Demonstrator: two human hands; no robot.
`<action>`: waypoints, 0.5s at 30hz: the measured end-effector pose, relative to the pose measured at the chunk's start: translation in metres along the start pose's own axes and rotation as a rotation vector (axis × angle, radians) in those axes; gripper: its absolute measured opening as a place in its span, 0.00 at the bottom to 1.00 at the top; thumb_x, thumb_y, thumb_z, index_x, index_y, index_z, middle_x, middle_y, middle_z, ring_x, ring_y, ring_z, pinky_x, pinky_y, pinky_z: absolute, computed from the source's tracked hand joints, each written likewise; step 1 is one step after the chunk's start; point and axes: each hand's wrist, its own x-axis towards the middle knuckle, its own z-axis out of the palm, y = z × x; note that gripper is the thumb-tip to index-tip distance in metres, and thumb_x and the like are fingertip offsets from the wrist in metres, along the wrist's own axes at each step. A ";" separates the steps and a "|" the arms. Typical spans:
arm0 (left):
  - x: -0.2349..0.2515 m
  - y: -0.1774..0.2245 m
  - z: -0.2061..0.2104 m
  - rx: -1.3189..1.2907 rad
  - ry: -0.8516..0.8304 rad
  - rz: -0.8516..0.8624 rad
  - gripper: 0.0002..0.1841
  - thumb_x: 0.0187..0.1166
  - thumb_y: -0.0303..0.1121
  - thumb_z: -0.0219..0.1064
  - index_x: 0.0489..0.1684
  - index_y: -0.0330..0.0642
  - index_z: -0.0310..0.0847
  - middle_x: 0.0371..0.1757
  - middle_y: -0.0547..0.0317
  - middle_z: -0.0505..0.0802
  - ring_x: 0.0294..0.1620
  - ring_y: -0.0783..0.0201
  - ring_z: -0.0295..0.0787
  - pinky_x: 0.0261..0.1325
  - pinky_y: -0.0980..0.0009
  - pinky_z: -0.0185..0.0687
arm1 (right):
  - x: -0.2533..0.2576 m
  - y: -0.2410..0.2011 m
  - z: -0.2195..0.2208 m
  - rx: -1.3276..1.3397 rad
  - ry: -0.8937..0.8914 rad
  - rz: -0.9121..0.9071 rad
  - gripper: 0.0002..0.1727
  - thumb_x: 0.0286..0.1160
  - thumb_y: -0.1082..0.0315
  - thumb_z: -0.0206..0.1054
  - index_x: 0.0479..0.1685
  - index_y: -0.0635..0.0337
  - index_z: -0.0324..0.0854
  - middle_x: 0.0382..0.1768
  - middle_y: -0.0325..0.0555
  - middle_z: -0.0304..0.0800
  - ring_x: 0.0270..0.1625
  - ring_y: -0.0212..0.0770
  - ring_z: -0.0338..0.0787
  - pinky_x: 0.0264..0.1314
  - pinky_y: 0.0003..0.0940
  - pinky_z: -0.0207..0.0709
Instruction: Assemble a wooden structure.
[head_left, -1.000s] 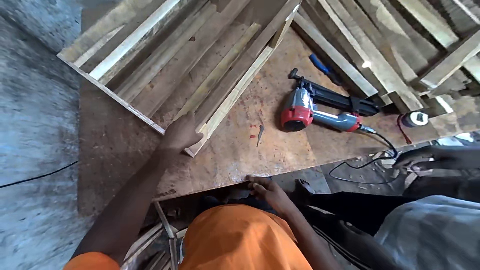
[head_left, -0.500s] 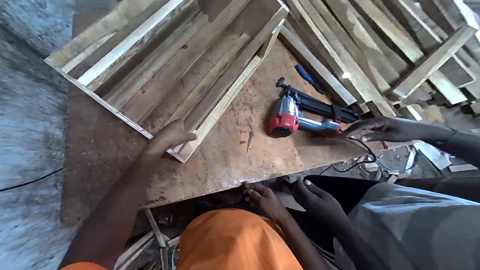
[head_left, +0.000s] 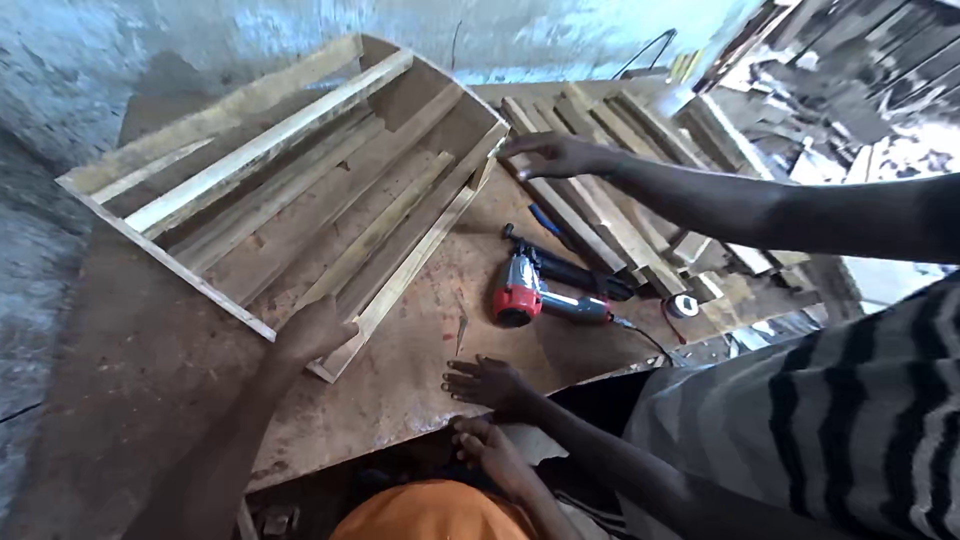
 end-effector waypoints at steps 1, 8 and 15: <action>-0.001 -0.002 0.002 -0.010 0.025 0.005 0.36 0.76 0.55 0.72 0.73 0.34 0.73 0.57 0.34 0.90 0.60 0.35 0.88 0.60 0.33 0.81 | 0.000 0.001 0.001 0.004 -0.002 0.010 0.19 0.88 0.63 0.58 0.72 0.59 0.79 0.55 0.48 0.91 0.46 0.40 0.93 0.50 0.39 0.89; 0.007 -0.004 -0.001 0.016 -0.024 0.004 0.38 0.76 0.56 0.71 0.77 0.37 0.72 0.63 0.39 0.89 0.65 0.41 0.87 0.67 0.38 0.80 | -0.002 -0.005 0.005 -0.008 -0.014 0.036 0.18 0.87 0.65 0.59 0.70 0.60 0.80 0.54 0.48 0.92 0.45 0.40 0.93 0.50 0.39 0.88; 0.007 -0.009 0.001 0.035 -0.015 0.020 0.41 0.75 0.58 0.69 0.83 0.39 0.68 0.69 0.40 0.87 0.71 0.41 0.84 0.71 0.39 0.78 | 0.010 -0.040 -0.001 0.090 -0.045 -0.181 0.23 0.84 0.74 0.60 0.77 0.69 0.74 0.68 0.57 0.86 0.58 0.44 0.92 0.54 0.38 0.86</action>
